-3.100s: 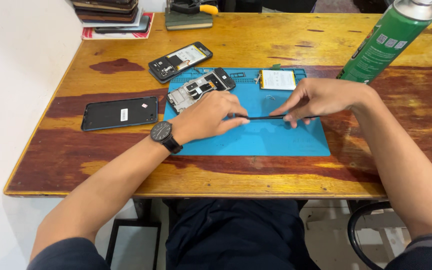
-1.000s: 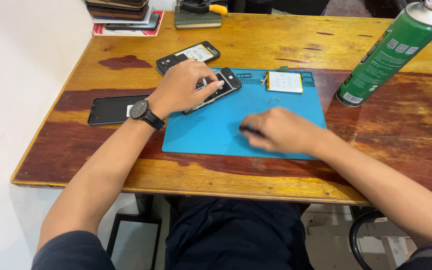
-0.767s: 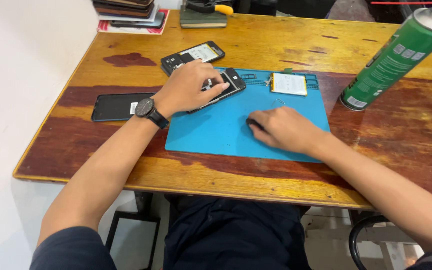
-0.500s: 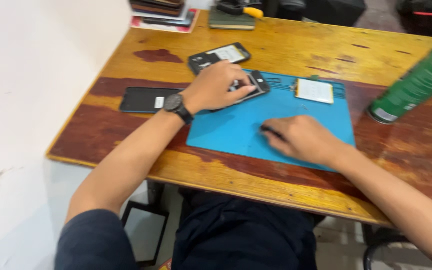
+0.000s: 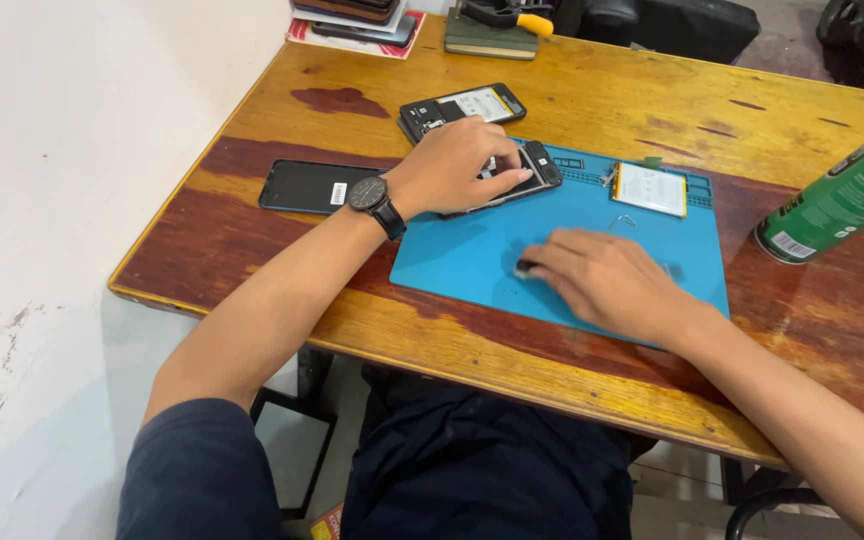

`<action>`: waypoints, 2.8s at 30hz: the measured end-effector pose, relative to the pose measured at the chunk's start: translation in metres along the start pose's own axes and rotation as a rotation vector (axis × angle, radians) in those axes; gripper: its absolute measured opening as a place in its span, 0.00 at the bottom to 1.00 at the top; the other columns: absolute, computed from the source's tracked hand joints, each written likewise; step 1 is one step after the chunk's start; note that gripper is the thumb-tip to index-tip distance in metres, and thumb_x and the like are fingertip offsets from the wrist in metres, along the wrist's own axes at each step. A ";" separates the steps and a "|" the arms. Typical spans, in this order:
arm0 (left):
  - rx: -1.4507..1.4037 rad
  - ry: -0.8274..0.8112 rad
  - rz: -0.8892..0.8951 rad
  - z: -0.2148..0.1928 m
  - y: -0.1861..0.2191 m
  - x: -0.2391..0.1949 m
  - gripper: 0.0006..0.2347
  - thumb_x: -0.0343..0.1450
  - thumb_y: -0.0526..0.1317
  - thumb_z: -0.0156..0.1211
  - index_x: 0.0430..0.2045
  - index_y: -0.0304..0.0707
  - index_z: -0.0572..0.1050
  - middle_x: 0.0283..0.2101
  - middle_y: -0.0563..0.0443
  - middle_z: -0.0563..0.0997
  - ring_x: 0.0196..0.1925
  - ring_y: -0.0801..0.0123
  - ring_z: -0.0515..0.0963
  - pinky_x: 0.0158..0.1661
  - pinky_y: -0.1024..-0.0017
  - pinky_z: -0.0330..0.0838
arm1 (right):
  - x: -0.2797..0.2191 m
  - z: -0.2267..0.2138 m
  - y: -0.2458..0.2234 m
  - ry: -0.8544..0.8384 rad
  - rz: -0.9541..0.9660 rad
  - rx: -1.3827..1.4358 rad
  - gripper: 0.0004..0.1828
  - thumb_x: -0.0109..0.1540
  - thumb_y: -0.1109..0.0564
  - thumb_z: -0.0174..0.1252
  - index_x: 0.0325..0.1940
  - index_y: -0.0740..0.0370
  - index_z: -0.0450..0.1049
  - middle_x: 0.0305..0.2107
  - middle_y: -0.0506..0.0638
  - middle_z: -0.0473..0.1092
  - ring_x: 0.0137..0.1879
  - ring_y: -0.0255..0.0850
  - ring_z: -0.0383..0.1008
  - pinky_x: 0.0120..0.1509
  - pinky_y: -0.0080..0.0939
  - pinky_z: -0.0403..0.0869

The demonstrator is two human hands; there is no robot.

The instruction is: The person works on a disassembled smartphone, using a small brush to clean internal components and a plastic pry tool to adjust parts. The person handles the phone chassis, battery, and circuit board while cleaning and repositioning internal pieces on a blue mat.

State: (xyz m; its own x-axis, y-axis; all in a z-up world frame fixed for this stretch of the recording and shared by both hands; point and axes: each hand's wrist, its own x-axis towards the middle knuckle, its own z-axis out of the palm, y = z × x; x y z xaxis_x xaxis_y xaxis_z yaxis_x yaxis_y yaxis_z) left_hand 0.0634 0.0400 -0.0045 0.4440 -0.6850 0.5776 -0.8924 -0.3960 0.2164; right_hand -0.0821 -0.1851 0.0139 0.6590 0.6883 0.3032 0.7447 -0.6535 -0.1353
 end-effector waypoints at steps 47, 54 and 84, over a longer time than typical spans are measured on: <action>0.366 0.081 0.287 -0.005 0.004 0.003 0.09 0.69 0.46 0.68 0.29 0.40 0.82 0.33 0.53 0.80 0.42 0.59 0.75 0.44 0.62 0.70 | 0.007 0.009 -0.007 0.042 -0.306 0.000 0.26 0.48 0.68 0.60 0.50 0.55 0.80 0.41 0.48 0.71 0.50 0.46 0.68 0.58 0.47 0.66; 0.314 0.078 0.295 -0.006 0.010 0.003 0.09 0.70 0.46 0.67 0.28 0.40 0.82 0.32 0.53 0.79 0.42 0.58 0.74 0.43 0.61 0.69 | -0.002 -0.008 0.009 -0.121 -0.244 0.003 0.22 0.49 0.69 0.59 0.46 0.57 0.80 0.38 0.47 0.71 0.48 0.45 0.69 0.48 0.45 0.67; 0.210 0.007 0.235 -0.010 0.019 0.004 0.09 0.70 0.45 0.67 0.26 0.39 0.81 0.33 0.53 0.80 0.39 0.57 0.75 0.39 0.61 0.70 | -0.015 -0.018 0.024 -0.056 0.168 0.126 0.12 0.61 0.59 0.59 0.45 0.69 0.79 0.35 0.61 0.77 0.40 0.58 0.78 0.47 0.51 0.76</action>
State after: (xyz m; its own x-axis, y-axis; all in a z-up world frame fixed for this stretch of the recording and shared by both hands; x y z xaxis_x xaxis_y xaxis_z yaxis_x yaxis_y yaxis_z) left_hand 0.0477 0.0359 0.0095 0.2265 -0.7685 0.5984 -0.9340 -0.3457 -0.0905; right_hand -0.0757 -0.2166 0.0235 0.7775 0.5913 0.2142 0.6285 -0.7184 -0.2980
